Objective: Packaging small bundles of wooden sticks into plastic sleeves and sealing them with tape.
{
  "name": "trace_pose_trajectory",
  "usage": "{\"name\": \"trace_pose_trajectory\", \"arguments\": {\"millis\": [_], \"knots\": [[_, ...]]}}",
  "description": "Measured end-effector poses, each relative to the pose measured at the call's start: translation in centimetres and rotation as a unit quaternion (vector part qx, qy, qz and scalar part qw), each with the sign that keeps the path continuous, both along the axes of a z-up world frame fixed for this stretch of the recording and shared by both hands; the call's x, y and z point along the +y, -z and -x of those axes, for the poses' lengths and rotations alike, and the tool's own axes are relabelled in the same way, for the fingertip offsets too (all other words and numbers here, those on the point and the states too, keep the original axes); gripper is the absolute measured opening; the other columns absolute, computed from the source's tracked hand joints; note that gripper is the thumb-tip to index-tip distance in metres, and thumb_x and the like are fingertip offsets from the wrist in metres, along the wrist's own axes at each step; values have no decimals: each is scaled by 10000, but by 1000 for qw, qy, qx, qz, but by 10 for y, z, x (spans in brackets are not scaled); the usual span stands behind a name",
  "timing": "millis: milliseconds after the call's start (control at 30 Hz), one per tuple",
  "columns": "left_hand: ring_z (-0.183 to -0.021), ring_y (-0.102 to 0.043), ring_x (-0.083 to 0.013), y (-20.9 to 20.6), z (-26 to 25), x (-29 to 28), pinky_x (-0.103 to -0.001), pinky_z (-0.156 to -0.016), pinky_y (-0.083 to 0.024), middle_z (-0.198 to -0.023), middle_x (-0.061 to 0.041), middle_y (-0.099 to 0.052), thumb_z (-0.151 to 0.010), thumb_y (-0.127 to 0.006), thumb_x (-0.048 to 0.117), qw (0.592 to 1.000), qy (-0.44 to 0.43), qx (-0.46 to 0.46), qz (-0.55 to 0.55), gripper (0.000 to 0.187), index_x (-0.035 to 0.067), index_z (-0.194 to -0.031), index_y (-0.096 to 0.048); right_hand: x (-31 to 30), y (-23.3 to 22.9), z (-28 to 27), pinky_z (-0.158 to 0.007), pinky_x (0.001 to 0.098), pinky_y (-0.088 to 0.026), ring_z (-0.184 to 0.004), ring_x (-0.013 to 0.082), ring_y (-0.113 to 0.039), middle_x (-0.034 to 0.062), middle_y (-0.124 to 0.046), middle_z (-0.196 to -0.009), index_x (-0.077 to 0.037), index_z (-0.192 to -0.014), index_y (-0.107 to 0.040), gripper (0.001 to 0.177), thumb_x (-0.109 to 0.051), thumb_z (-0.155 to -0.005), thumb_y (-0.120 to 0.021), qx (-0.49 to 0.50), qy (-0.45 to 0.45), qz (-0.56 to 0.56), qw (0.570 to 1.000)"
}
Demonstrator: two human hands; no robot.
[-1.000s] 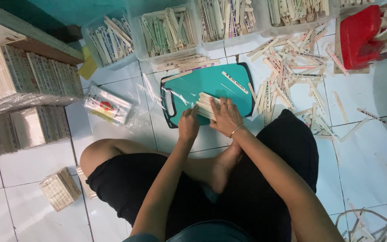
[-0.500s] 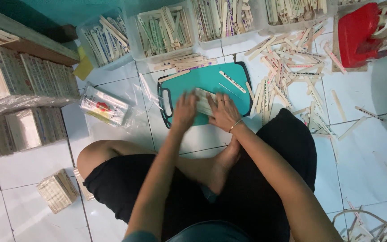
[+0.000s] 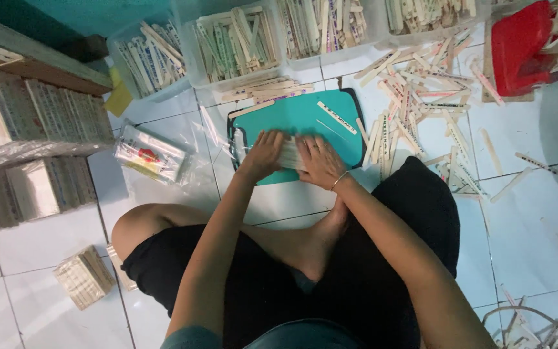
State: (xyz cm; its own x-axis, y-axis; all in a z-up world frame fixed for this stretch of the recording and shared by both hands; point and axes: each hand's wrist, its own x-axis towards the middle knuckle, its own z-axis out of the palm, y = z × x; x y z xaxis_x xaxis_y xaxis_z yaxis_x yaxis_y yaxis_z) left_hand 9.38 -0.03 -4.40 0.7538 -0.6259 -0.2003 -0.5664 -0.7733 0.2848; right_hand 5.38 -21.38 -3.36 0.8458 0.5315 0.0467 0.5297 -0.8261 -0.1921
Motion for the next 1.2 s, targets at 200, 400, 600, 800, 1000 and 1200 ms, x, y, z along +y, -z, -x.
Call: {"name": "trace_pose_trajectory", "arguments": {"millis": [200, 400, 600, 800, 1000, 1200], "knots": [[-1367, -475, -396, -29, 10, -10, -543, -1239, -274, -1401, -205, -504, -692, -910, 427, 997, 14, -71, 5, 995, 17, -1440, -398, 6, -48, -6, -1026, 579, -495, -1360, 503, -427, 264, -431, -1491, -40, -1571, -305, 943, -420, -862, -798, 141, 81, -112, 980], [-1356, -486, -343, 0, 20, -38, -528, -1228, -302, -1426, -152, -481, -788, -787, 543, 990, -53, -113, 66, 781, 97, -1346, -470, -17, 33, -6, -836, 437, -601, -1083, 354, -615, 65, -517, -1110, -176, -1349, -600, 488, -296, -910, -777, 182, 232, -224, 929], [-1371, -442, -414, 3, 21, -60, -534, -1195, -348, -1422, -195, -430, -946, -700, 364, 987, -60, -140, 60, 538, 68, -1327, -462, -2, 23, -3, -734, 407, -640, -883, 295, -752, 129, -762, -937, -102, -999, -736, 243, -213, -840, -881, 216, 289, -379, 852], [-1417, -440, -415, -27, 32, -48, -563, -1177, -390, -1519, -204, -428, -769, -841, 477, 985, -94, -132, 66, 972, 111, -1524, -350, -17, 29, -10, -718, 299, -610, -809, 219, -717, 4, -728, -791, -202, -814, -764, 154, -85, -741, -832, 118, 300, -336, 885], [-1583, -123, -363, -22, 44, -30, -685, -1219, -159, -1742, -56, -80, -943, -389, 763, 986, -125, -89, -66, 923, 275, -1674, -106, -20, -8, -14, -739, 351, -620, -848, 276, -759, 151, -768, -908, -59, -875, -740, 112, 22, -841, -808, 208, 294, -444, 820], [-1587, -83, -375, -29, 42, -30, -703, -1218, -134, -1742, -78, -38, -946, -433, 769, 987, -138, -42, -65, 941, 287, -1673, -82, -10, 9, -17, -807, 345, -610, -905, 224, -752, 79, -783, -1010, -139, -1053, -730, 178, -182, -898, -804, 236, 321, -429, 810]]}}
